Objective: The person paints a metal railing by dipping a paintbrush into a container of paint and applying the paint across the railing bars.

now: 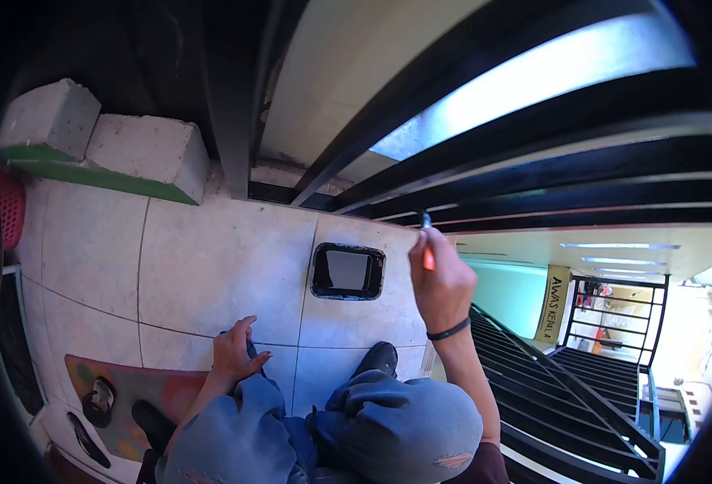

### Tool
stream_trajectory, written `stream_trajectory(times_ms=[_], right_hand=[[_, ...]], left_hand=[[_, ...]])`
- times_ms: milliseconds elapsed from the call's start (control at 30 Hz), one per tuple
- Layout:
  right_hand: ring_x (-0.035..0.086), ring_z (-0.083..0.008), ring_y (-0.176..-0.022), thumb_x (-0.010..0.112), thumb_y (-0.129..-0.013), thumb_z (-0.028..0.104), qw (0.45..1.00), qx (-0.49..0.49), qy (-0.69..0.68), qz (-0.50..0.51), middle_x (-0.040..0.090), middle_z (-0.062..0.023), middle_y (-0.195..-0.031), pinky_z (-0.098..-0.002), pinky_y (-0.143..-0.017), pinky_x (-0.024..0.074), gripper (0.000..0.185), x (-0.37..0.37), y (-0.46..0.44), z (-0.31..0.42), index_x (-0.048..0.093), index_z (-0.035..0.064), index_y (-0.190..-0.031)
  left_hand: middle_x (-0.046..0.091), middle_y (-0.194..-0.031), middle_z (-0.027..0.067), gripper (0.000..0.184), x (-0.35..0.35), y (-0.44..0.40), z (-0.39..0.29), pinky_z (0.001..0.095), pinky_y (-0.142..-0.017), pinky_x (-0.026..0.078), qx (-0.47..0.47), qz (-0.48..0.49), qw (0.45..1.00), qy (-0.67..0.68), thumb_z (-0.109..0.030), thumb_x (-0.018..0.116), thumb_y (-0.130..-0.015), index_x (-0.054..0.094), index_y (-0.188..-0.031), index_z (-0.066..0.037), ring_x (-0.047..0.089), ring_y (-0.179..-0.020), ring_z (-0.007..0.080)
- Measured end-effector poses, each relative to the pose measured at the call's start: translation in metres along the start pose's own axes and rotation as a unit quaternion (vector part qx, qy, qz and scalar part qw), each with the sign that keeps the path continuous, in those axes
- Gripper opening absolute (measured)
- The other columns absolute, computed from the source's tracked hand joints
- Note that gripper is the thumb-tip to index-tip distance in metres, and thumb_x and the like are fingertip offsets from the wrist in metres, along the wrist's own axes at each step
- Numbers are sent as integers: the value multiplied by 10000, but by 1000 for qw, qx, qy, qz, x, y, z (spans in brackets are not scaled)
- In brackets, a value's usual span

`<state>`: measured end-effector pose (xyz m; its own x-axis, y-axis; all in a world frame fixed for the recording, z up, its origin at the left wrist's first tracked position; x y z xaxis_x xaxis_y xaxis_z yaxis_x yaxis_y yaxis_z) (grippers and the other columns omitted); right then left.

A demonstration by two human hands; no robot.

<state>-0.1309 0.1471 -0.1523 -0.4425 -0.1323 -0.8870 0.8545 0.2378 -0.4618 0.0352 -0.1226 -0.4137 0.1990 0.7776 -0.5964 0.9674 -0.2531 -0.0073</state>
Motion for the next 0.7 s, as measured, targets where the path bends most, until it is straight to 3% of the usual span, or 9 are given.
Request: stream_trajectory(times_ms=[167,300,367,500,700], right_hand=[[691,-294,-606,710,-968,89,1000,23,2,-5,708,-161,-795,-348,-556,533,114,-17,-7,19,679,13,-1048],[697,-279,-608,685,-999,109,992,102,-62,40,703,-153,-785,-329,-561,531,76,12,-6,2,678,48,-1043],[716,-221,-617,658,-1032,146,989,125,-61,47,706,-115,-741,-319,-552,530,103,14,-16,-12,683,52,-1066],[709,-181,-579,651,-1042,161,993,119,-22,18,698,-83,-687,-301,-526,530,113,-26,-45,5,677,51,-1042],[773,-216,-676,655,-1040,181,984,46,49,162,743,-123,-743,-274,-539,553,155,12,-51,8,689,31,-1056]], left_hand=[[681,-949,127,830,1,0,-1,403,-648,563,10,4,1000,-6,-665,712,-848,550,-1337,-15,711,-788,304],[693,-994,139,828,3,2,1,416,-654,570,7,7,1000,-5,-675,700,-850,555,-1332,-18,718,-792,320],[695,-1003,142,823,2,2,2,418,-660,574,10,3,1000,0,-674,702,-850,558,-1329,-20,719,-791,324],[696,-1016,153,821,1,1,0,421,-668,577,6,8,1000,7,-673,704,-848,561,-1324,-18,718,-799,329],[698,-1036,164,839,3,2,3,423,-675,580,13,6,1000,21,-676,712,-839,557,-1329,-13,718,-810,341]])
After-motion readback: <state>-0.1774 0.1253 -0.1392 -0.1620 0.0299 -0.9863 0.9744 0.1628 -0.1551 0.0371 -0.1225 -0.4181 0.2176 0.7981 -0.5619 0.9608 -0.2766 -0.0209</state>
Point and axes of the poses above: each hand's wrist, its own y-axis away from the middle knuckle, its own x-axis out of the palm, z = x × y, the point moved 8 cm from there along -y, towards the middle knuckle
